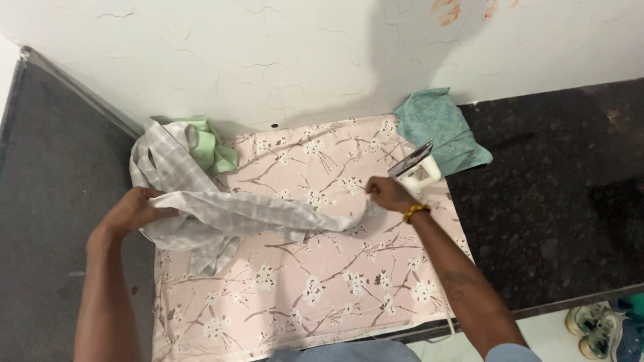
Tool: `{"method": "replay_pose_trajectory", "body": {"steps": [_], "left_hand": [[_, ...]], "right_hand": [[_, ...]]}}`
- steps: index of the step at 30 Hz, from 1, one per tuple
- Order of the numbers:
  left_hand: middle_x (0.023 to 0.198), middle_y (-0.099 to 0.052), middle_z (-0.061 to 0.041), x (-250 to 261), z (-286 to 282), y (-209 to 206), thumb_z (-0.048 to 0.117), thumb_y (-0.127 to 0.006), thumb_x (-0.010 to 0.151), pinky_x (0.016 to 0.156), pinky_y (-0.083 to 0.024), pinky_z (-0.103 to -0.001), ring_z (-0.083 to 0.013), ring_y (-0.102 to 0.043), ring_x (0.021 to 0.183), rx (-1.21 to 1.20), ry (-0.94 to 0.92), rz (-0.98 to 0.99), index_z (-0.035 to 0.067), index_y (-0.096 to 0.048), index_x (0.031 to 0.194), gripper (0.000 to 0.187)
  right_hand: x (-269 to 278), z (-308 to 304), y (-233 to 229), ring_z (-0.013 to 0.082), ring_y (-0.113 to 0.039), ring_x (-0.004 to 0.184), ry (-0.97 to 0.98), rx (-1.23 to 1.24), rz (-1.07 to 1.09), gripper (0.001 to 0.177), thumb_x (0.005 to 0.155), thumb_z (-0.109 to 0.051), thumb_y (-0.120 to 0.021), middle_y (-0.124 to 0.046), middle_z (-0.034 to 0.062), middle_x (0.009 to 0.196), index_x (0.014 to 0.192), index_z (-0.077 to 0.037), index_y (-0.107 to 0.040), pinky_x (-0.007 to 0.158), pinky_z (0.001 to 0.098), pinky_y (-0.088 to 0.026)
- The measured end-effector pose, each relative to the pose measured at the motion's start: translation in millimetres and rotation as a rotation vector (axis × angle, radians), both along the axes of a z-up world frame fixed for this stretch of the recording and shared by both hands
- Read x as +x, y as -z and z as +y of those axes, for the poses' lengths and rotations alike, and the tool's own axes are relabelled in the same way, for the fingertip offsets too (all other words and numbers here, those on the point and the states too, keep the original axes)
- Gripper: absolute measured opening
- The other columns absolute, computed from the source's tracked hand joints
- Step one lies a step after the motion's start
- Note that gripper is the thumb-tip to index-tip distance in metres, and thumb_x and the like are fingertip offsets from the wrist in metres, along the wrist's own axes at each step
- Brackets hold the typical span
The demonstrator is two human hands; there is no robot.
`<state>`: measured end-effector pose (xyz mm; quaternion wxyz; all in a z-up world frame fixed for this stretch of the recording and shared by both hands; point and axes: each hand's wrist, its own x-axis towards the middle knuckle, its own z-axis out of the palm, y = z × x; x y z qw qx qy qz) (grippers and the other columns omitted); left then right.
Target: The person irons a checkered shirt on a floral-patterned ironing board. They smooth the fabric, use an electric iron to press the shirt, and reposition the garment to iron different sections.
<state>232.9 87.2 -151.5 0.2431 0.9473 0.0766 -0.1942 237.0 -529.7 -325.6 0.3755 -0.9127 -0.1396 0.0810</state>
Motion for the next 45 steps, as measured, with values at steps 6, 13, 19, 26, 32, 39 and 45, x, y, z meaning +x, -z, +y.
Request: {"method": "replay_pose_trajectory", "body": {"steps": [6, 13, 19, 26, 32, 39, 45], "left_hand": [[0.105, -0.080, -0.025, -7, -67, -44, 0.036, -0.089, 0.072, 0.098, -0.060, -0.043, -0.0324, -0.080, 0.100, -0.066, 0.082, -0.070, -0.001, -0.070, 0.128, 0.070], [0.102, -0.078, -0.021, -21, -74, -83, 0.030, -0.098, 0.061, 0.092, -0.059, -0.044, -0.0304, -0.075, 0.099, 0.002, 0.121, -0.115, -0.002, -0.070, 0.120, 0.072], [0.095, -0.084, -0.011, -39, -59, -115, 0.019, -0.092, 0.066, 0.085, -0.064, -0.039, -0.0240, -0.081, 0.087, -0.106, 0.135, -0.090, 0.006, -0.082, 0.103, 0.040], [0.092, -0.084, -0.010, -45, -48, -117, 0.016, -0.090, 0.076, 0.080, -0.064, -0.039, -0.0245, -0.081, 0.080, 0.003, -0.004, -0.056, 0.009, -0.083, 0.108, 0.034], [0.094, -0.085, -0.006, -44, -46, -107, 0.012, -0.089, 0.073, 0.081, -0.063, -0.034, -0.0175, -0.080, 0.081, -0.155, 0.138, -0.088, 0.009, -0.081, 0.112, 0.041], [0.092, -0.086, -0.010, -50, -37, -110, 0.014, -0.089, 0.075, 0.081, -0.064, -0.038, -0.0214, -0.081, 0.080, -0.093, 0.019, 0.001, 0.009, -0.080, 0.115, 0.041], [0.089, -0.086, -0.013, -54, -21, -93, 0.023, -0.095, 0.064, 0.084, -0.063, -0.041, -0.0245, -0.082, 0.079, -0.081, -0.029, 0.045, 0.008, -0.080, 0.113, 0.054]], "right_hand": [[-60, 131, 22, 0.0186, -0.068, 0.070, 0.005, 0.065, -0.056, 0.022, 0.090, -0.029, -0.076, -0.071, 0.0065, 0.078, 0.084, -0.011, -0.065, 0.064, 0.0324, -0.056], [-58, 174, 27, 0.0317, -0.046, 0.126, 0.058, -0.220, -0.241, 0.062, 0.069, -0.012, -0.084, -0.054, 0.0145, 0.131, 0.125, -0.009, -0.058, 0.099, 0.0492, -0.040], [-35, 123, 61, 0.0332, -0.043, 0.129, 0.059, -0.439, -0.255, 0.068, 0.060, -0.014, -0.086, -0.052, 0.0137, 0.132, 0.123, -0.013, -0.060, 0.100, 0.0545, -0.034], [-32, 80, 111, 0.0284, -0.057, 0.118, 0.207, -0.199, -0.166, 0.017, 0.084, -0.011, -0.068, -0.062, 0.0057, 0.113, 0.100, -0.014, -0.065, 0.102, 0.0477, -0.042], [-13, 84, 110, 0.0321, -0.051, 0.127, 0.359, -0.104, -0.245, 0.043, 0.079, -0.008, -0.068, -0.057, 0.0088, 0.130, 0.121, -0.013, -0.059, 0.100, 0.0516, -0.042], [7, 71, 111, 0.0376, -0.040, 0.138, 0.268, -0.515, -0.375, 0.077, 0.072, -0.005, -0.061, -0.050, 0.0120, 0.145, 0.147, -0.014, -0.044, 0.101, 0.0665, -0.037], [9, 56, 109, 0.0312, -0.048, 0.124, 0.175, -0.570, -0.025, 0.069, 0.091, -0.018, -0.058, -0.054, 0.0081, 0.132, 0.157, -0.026, -0.037, 0.103, 0.0535, -0.039]]}}
